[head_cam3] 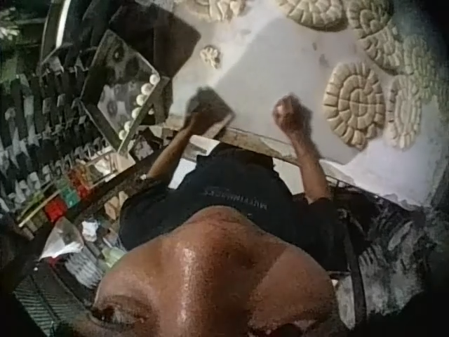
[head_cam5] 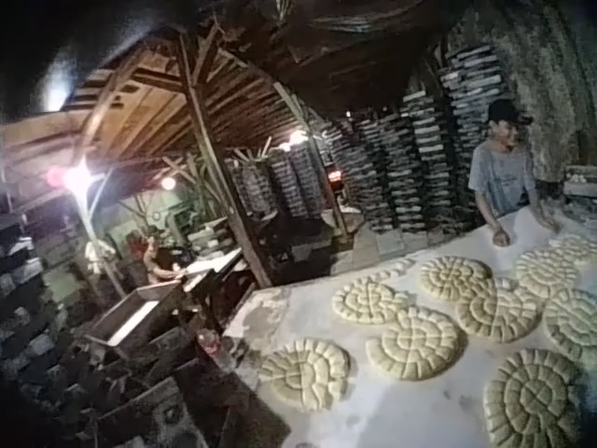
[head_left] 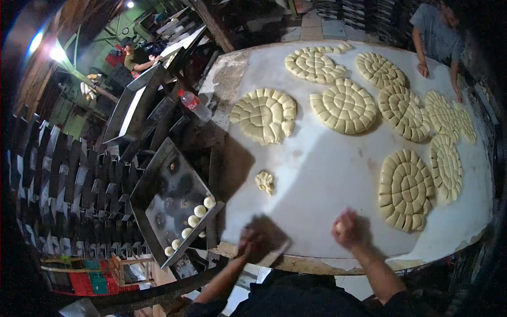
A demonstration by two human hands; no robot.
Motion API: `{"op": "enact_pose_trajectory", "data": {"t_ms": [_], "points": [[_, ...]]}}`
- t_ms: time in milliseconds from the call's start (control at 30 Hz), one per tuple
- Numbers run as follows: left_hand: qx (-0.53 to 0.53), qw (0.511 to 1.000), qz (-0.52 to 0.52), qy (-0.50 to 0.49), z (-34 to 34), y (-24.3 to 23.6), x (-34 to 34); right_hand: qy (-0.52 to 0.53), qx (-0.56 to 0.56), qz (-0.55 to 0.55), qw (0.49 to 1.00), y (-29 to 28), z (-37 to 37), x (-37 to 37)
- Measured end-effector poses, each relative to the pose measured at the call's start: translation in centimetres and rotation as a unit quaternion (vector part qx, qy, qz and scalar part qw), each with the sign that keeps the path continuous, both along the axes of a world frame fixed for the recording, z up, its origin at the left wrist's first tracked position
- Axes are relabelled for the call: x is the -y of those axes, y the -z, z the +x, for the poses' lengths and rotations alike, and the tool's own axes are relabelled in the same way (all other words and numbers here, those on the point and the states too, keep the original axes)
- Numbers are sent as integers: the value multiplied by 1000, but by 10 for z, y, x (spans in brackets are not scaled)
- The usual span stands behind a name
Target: Shaping individual pieces of dough and arranging them into a baking tray for baking.
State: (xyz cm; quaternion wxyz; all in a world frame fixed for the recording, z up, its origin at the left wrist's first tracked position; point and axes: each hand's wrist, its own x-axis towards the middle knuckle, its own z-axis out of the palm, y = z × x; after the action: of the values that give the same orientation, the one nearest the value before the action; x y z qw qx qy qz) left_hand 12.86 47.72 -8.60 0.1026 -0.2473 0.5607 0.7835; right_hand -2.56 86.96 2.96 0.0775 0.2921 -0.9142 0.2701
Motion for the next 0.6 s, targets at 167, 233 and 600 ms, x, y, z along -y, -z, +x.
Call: {"op": "enact_pose_trajectory", "data": {"t_ms": [167,233,600], "points": [[-387,582,-706,112,-121,-85,-14,113,-47,-1,992,-16,-42,49],[-376,758,-529,64,-135,-127,-63,270,-45,-34,961,-7,-38,73],[-132,874,-356,304,36,-180,36,292,318,34,901,-44,43,57]]}}
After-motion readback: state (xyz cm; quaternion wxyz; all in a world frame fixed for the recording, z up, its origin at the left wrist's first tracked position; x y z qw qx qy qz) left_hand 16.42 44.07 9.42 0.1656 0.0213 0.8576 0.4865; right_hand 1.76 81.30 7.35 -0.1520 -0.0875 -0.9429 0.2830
